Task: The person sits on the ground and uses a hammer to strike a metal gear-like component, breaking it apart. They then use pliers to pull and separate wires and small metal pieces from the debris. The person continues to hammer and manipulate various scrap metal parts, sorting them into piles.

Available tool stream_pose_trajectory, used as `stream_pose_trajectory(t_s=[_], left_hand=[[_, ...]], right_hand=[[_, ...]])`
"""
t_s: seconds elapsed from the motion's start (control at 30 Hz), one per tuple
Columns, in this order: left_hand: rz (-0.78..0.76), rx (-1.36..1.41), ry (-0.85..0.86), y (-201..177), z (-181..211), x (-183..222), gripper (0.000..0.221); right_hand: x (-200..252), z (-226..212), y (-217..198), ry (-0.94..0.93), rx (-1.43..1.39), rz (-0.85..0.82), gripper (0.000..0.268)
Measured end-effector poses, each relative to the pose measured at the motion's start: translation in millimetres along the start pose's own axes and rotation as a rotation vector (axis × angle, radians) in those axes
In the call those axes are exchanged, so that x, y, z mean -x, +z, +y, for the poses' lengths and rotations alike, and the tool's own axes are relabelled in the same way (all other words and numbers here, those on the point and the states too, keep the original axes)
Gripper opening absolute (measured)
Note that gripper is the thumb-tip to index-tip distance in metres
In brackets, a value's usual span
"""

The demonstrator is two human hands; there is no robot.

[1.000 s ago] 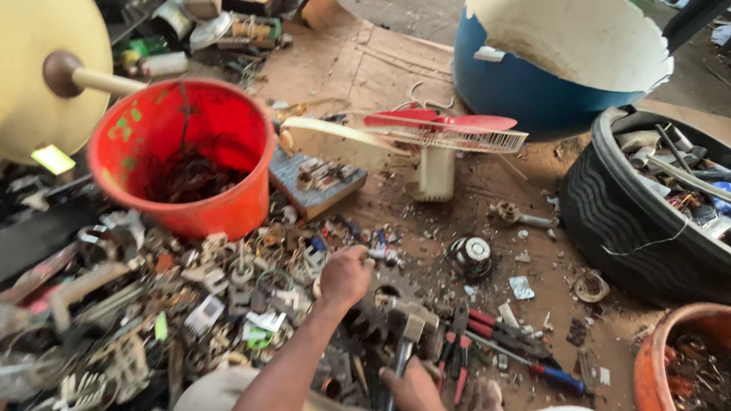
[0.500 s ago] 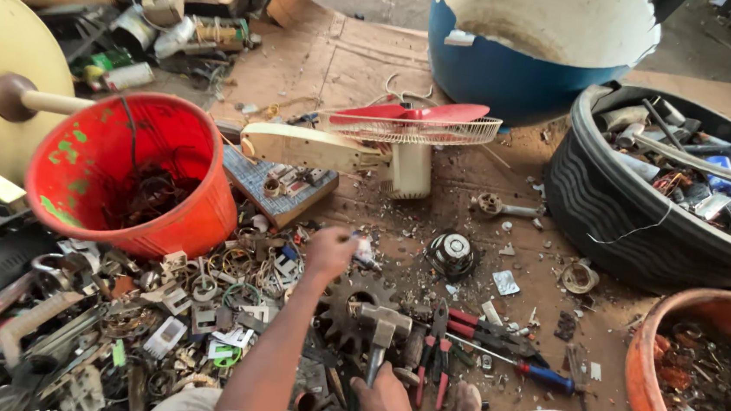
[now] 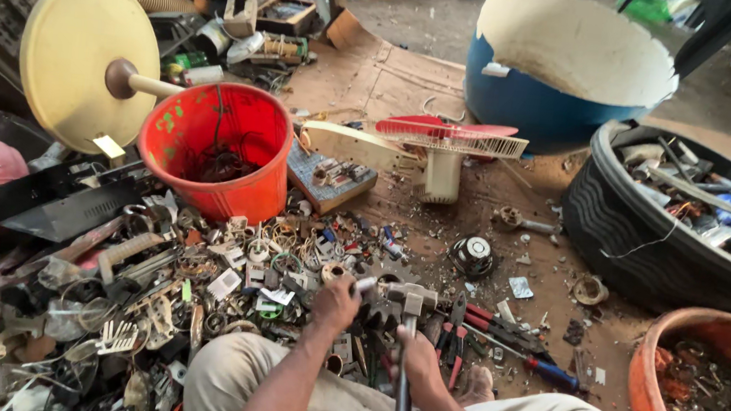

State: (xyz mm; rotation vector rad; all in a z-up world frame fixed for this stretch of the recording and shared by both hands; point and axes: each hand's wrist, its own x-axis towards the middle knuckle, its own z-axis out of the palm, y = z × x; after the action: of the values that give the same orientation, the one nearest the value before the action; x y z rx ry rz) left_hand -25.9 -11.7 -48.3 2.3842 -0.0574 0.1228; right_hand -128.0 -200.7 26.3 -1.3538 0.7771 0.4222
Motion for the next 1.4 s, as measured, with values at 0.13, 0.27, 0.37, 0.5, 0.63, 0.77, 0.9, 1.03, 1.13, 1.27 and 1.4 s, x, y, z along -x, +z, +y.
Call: stream_pose_trajectory(t_s=[0.13, 0.27, 0.37, 0.5, 0.63, 0.77, 0.9, 1.03, 1.13, 1.27, 1.4], left_hand=[[0.008, 0.024, 0.112, -7, 2, 9, 0.037], [-0.122, 0.044, 0.001, -12, 6, 4, 0.026], [-0.044, 0.041, 0.084, -9, 4, 1, 0.021], [-0.023, 0.004, 0.055, -11, 1, 0, 0.026], [-0.118, 0.045, -0.036, -19, 6, 0, 0.028], [-0.099, 0.016, -0.038, -10, 3, 2, 0.026], [-0.021, 0.072, 0.07, 5, -18, -2, 0.03], [-0.043, 0.06, 0.082, 3, -18, -14, 0.034], [-0.054, 0.074, 0.021, -10, -3, -3, 0.03], [-0.095, 0.11, -0.024, -12, -1, -1, 0.033], [-0.094, 0.063, 0.035, 2, -16, 0, 0.026]], right_hand=[[23, -11, -7, -0.594, 0.366, 0.057, 0.028], [-4, -19, -1, -0.971, 0.676, 0.187, 0.036], [-20, -5, 6, -0.733, 0.955, 0.15, 0.034], [-21, -11, 4, -0.629, 0.884, 0.103, 0.036], [-17, -17, 2, -0.671, 0.537, 0.09, 0.029], [-26, -6, -9, -1.189, 0.277, 0.08, 0.037], [-28, -7, 9, -0.603, 0.975, 0.165, 0.033], [-8, -26, 16, -0.861, 0.762, 0.104, 0.032], [-6, -20, 4, -0.963, 0.591, 0.25, 0.027], [-46, -2, -15, -1.326, -0.051, 0.03, 0.027], [-50, 13, -2, -1.174, 0.759, 0.151, 0.03]])
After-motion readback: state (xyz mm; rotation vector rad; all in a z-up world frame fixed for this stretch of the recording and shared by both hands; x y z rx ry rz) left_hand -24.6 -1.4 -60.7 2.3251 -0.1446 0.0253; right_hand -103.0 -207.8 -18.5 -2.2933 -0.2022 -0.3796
